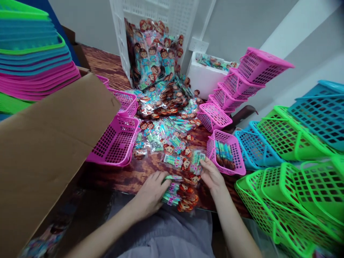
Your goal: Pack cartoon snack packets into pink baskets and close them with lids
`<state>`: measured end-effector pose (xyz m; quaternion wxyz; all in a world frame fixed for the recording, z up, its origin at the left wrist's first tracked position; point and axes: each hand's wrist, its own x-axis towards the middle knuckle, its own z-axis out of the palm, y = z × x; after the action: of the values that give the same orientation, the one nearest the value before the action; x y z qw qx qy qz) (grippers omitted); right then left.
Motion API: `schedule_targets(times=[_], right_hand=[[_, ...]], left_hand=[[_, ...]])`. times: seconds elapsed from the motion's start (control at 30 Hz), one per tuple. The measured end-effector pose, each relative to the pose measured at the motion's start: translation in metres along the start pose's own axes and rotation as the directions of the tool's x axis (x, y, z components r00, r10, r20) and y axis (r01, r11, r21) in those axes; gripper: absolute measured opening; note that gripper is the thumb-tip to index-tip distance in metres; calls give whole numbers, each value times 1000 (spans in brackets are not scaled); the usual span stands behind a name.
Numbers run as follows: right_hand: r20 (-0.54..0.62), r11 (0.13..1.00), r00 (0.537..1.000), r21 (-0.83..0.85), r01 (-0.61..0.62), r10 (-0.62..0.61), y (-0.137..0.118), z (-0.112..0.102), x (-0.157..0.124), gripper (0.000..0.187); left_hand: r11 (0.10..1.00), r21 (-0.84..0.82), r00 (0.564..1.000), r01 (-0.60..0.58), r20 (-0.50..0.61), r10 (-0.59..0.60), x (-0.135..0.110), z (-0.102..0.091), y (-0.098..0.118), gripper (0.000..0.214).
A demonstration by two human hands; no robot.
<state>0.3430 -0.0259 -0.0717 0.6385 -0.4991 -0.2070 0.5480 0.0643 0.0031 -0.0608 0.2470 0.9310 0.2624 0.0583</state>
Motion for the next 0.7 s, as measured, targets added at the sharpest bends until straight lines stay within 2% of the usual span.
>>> schedule_targets(times=[0.13,0.3,0.37,0.43,0.5,0.53,0.57,0.63,0.7], right_hand=[[-28,975,1000,221,4,2,4,0,5,27],[-3,950,997,306,-68,72,1,7,9,21],[-13,966,999,256,-43,48,-4,11,11,22],[-24,991,999,129,27,-24,-10,18,15,26],[-21,988,991,-81,130,-132,-16,29,18,30],[-2,957,981,-223,188,-193,-18,35,18,31],[37,890,966,-382,250,-255,-19,43,18,30],[200,638,926,-677,367,-320,-15,59,12,24],[405,334,886,-822,461,-224,-8,74,1,19]], left_hand=[[1000,8,1000,-3,-6,4,0,-1,1,58],[1000,24,1000,-11,-19,11,-1,1,-1,57],[999,33,1000,-14,-22,14,-1,2,-1,61],[999,43,1000,-22,-20,23,-2,2,-1,66],[998,49,999,-33,-11,33,-3,2,-1,76],[998,50,999,-38,-6,38,-3,1,-1,82],[998,51,999,-40,-3,40,-3,1,-1,89],[998,57,999,-39,-7,40,-2,3,-2,99],[996,73,999,-42,-17,43,-2,5,-2,95]])
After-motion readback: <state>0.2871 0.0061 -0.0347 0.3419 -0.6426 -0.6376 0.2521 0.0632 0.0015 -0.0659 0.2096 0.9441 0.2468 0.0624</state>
